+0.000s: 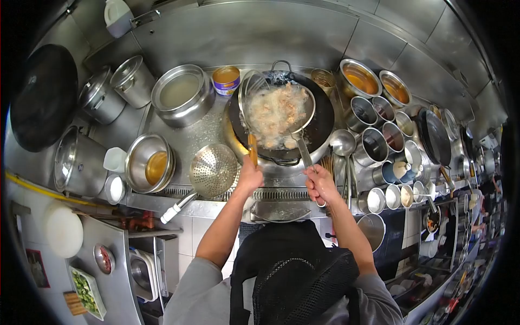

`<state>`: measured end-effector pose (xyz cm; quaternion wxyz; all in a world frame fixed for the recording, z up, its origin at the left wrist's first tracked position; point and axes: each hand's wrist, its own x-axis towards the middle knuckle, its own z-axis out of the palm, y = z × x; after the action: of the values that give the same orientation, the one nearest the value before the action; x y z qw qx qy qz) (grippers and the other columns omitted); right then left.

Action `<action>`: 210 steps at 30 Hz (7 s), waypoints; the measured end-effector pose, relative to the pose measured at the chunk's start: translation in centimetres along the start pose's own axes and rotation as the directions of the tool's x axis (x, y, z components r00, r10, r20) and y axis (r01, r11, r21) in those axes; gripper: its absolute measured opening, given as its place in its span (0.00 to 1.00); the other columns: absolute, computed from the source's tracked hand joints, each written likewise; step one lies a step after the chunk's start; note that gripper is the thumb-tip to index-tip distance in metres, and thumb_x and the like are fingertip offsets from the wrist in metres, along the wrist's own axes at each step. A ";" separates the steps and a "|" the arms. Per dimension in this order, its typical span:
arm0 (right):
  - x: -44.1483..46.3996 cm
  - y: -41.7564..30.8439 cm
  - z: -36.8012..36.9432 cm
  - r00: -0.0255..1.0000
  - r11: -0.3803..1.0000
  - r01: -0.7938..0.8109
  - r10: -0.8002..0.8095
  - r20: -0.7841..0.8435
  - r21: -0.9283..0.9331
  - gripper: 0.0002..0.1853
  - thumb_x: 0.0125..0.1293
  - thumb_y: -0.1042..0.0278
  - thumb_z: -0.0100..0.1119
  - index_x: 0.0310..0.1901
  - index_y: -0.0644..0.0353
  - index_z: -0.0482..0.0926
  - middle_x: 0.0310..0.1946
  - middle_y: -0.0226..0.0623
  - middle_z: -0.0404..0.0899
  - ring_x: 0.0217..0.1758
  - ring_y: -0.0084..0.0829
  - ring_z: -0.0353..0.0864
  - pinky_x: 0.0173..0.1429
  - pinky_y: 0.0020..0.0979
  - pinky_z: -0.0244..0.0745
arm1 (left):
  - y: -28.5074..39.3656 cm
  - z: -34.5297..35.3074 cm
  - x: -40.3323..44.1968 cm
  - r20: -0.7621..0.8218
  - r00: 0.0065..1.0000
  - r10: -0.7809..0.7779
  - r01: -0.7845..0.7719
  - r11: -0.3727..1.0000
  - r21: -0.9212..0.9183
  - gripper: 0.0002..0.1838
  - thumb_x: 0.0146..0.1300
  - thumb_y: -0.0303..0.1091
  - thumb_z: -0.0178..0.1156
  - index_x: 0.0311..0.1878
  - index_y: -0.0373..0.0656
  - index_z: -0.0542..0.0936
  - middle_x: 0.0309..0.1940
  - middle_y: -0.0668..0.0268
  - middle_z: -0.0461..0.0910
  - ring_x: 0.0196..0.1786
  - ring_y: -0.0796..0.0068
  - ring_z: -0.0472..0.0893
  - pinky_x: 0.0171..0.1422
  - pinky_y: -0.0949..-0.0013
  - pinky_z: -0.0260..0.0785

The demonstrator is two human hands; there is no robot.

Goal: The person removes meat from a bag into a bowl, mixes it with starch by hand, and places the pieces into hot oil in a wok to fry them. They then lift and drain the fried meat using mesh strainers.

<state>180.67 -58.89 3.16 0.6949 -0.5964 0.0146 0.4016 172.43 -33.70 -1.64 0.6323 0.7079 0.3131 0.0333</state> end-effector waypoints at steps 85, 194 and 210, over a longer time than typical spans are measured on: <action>7.2 -3.6 -7.3 0.932 0.976 -0.203 0.169 0.320 0.079 0.10 0.85 0.58 0.55 0.53 0.56 0.77 0.21 0.20 0.62 0.13 0.12 0.53 0.15 0.21 0.49 | 11.8 -7.5 -10.0 -0.011 0.987 0.162 -0.132 0.762 -0.634 0.16 0.76 0.25 0.61 0.62 0.39 0.71 0.40 0.65 0.77 0.25 0.82 0.73 0.25 0.76 0.66; -5.9 -8.5 -6.6 0.894 0.542 0.296 -0.448 0.028 -0.786 0.11 0.83 0.61 0.56 0.46 0.61 0.79 0.26 0.49 0.80 0.29 0.43 0.85 0.36 0.43 0.77 | 4.6 2.7 -3.1 0.291 0.955 0.054 0.163 0.723 -0.672 0.19 0.74 0.22 0.59 0.63 0.42 0.66 0.38 0.66 0.75 0.26 0.80 0.73 0.27 0.72 0.67; -1.1 -5.4 -7.0 0.839 0.258 0.374 -0.503 0.206 -0.891 0.10 0.82 0.61 0.53 0.50 0.58 0.78 0.30 0.61 0.82 0.39 0.69 0.83 0.42 0.61 0.74 | 3.6 3.2 -5.1 0.225 0.974 0.001 0.164 0.687 -0.708 0.17 0.74 0.20 0.59 0.60 0.44 0.68 0.36 0.69 0.74 0.25 0.85 0.68 0.25 0.77 0.61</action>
<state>186.27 -65.17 6.09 0.3368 -0.8764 -0.3301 0.0973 171.21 -39.00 2.82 0.8895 0.3866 0.2382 0.0515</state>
